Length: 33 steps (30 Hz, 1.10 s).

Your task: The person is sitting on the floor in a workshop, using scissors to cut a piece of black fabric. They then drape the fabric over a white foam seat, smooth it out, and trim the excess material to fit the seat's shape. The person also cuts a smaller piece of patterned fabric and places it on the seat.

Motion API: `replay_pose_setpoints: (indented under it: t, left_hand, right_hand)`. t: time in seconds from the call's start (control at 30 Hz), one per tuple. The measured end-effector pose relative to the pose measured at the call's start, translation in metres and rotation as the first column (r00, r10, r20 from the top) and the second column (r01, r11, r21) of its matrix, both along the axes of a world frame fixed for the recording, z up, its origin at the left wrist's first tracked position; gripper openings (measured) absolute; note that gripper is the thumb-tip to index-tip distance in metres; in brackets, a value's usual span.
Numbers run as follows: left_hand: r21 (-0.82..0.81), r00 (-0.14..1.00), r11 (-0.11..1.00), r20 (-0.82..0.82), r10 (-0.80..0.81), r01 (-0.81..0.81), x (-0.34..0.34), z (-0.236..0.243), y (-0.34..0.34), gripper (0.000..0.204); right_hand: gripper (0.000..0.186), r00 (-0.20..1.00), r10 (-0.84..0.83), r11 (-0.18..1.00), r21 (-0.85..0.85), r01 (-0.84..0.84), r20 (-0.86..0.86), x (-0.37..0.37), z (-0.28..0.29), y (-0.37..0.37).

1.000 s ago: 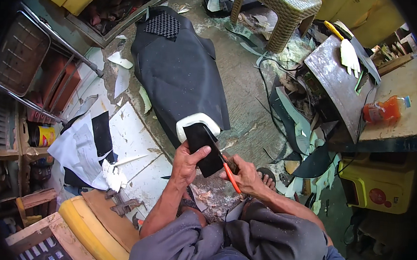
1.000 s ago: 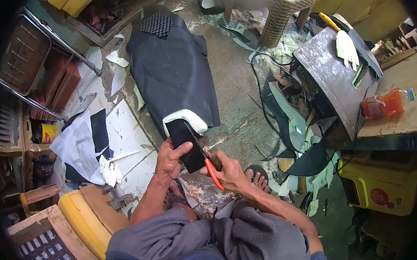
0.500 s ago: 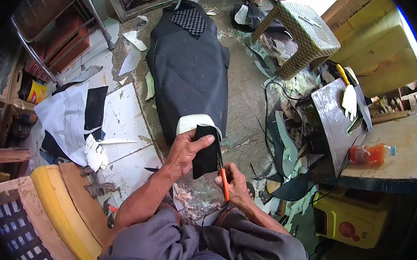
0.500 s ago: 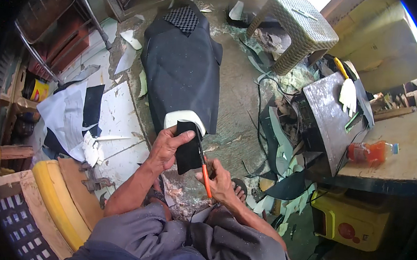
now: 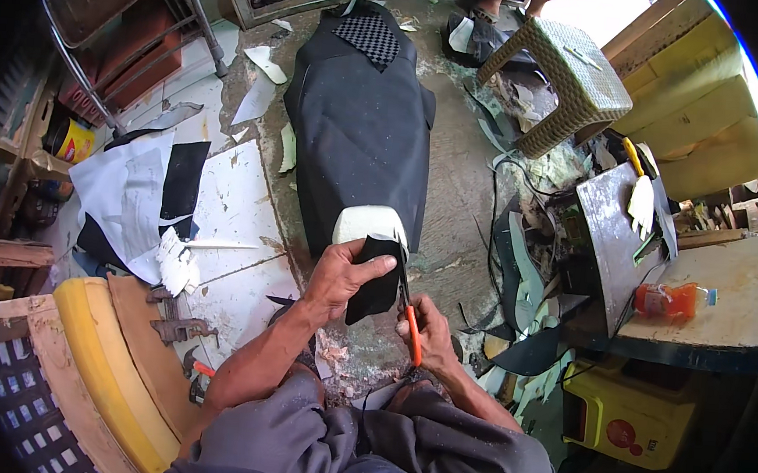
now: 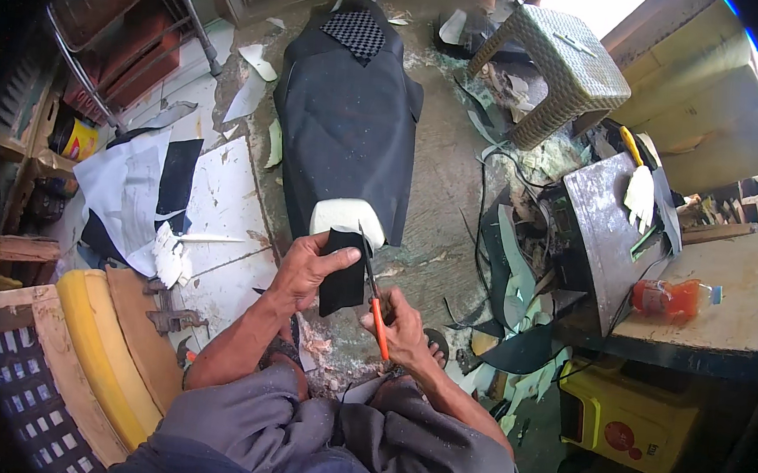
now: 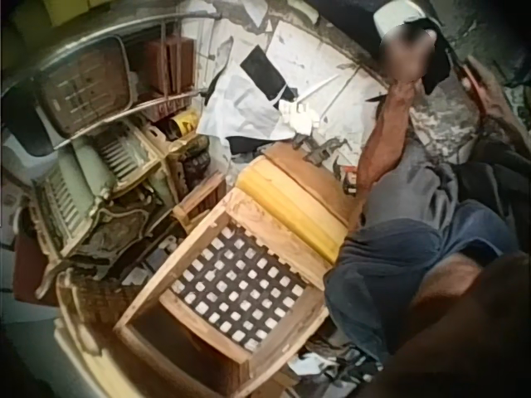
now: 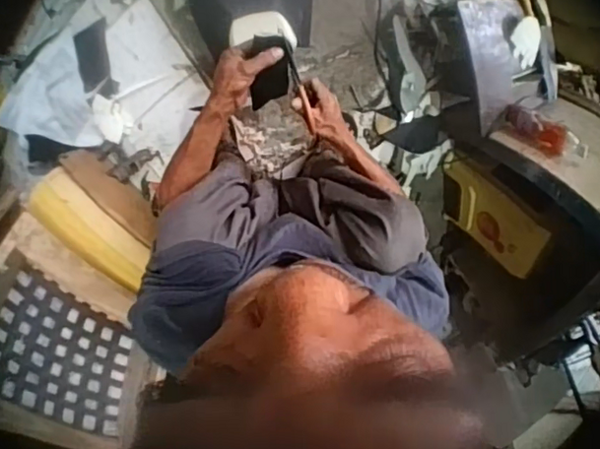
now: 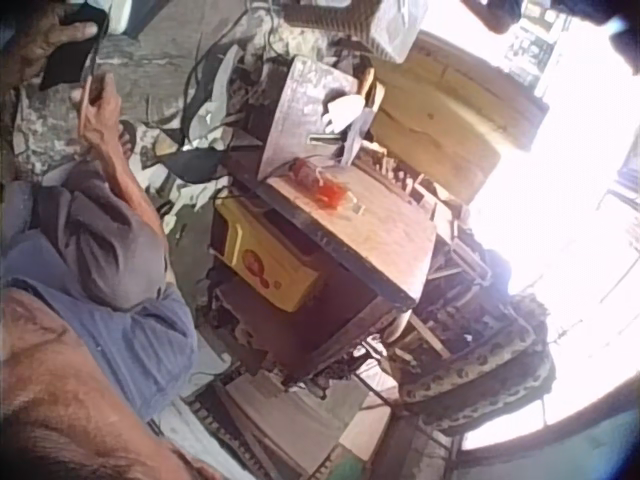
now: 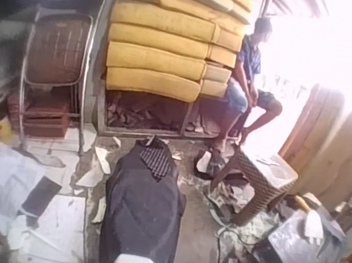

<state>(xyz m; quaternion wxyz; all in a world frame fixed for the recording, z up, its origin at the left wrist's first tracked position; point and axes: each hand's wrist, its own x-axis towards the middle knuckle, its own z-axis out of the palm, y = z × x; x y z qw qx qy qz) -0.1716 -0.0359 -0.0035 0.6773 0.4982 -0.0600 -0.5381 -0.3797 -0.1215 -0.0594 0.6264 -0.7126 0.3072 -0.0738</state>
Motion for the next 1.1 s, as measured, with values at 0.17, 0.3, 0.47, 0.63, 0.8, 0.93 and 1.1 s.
replay_pose_setpoints:
  t: [0.17,0.3,0.47,0.63,0.8,0.93,1.1]
  left_hand:
    - [-0.022,0.998,0.998,0.015,0.067,-0.067,0.007,-0.005,0.001,0.016]
    - [0.009,1.0,1.0,-0.009,0.013,-0.013,0.013,0.006,0.002,0.017]
    - [0.031,0.997,0.999,0.068,-0.027,0.025,0.012,0.013,0.002,0.018]
    - [0.076,0.992,0.995,0.102,-0.074,0.067,0.014,0.018,0.006,0.017]
    - [0.079,0.981,0.993,0.166,-0.1,0.088,0.017,0.015,0.011,0.017]
    - [0.092,0.978,0.988,0.161,-0.135,0.121,0.02,0.013,0.013,0.017]
    - [0.086,0.97,0.98,0.151,-0.189,0.178,0.022,0.007,0.018,0.02]
  right_hand:
    - [0.054,0.999,0.011,0.998,0.054,-0.014,0.05,-0.005,-0.011,0.002]
    - [0.054,0.997,0.032,0.999,0.028,-0.034,0.069,-0.01,-0.012,-0.004]
    - [0.051,0.998,0.059,0.996,0.065,-0.058,-0.015,-0.003,0.019,-0.009]
    - [0.052,0.989,0.131,0.991,0.013,-0.131,-0.066,0.001,0.033,-0.024]
    - [0.054,0.961,0.248,0.968,-0.018,-0.252,-0.125,-0.003,0.046,-0.043]
    - [0.054,0.927,0.332,0.936,-0.06,-0.346,-0.175,-0.008,0.055,-0.061]
    - [0.054,0.898,0.383,0.922,0.033,-0.386,-0.215,-0.003,0.09,-0.08]
